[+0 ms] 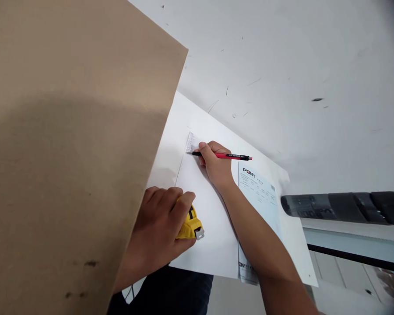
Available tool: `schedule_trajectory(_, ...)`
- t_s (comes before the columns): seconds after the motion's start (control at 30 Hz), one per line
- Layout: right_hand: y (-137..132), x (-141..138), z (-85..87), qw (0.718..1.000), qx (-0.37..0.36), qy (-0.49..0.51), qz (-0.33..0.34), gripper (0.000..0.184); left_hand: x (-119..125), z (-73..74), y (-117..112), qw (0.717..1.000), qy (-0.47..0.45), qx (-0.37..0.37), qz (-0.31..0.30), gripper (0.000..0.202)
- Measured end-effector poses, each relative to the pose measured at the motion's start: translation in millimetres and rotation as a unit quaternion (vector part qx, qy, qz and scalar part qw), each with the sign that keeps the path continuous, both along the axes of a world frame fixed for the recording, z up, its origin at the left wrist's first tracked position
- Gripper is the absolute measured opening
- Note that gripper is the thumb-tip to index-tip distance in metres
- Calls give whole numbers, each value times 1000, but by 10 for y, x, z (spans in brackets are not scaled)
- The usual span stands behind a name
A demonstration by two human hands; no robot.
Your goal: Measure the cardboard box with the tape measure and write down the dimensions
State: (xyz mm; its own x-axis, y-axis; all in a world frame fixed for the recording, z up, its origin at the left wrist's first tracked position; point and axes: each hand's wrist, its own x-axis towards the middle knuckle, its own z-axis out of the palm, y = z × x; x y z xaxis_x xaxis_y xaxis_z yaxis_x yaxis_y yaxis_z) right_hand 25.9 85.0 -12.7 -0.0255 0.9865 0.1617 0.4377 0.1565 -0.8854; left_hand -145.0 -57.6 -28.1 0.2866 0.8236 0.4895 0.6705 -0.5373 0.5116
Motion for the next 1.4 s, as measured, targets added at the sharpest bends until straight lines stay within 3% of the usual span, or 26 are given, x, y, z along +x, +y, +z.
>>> schedule_trajectory(0.7,33,39,-57,1000,21,-11,-13,38,6,-12,-6,1000,-8,1,2,51)
schedule_trajectory(1.2,40,42,-47,1000,-10,18,-10,36,-2,-7,1,1000,-10,-4,-3,52)
schedule_trajectory(1.4,15,30,-32,999,23,-17,-32,35,1,-22,-7,1000,-5,-4,0,52)
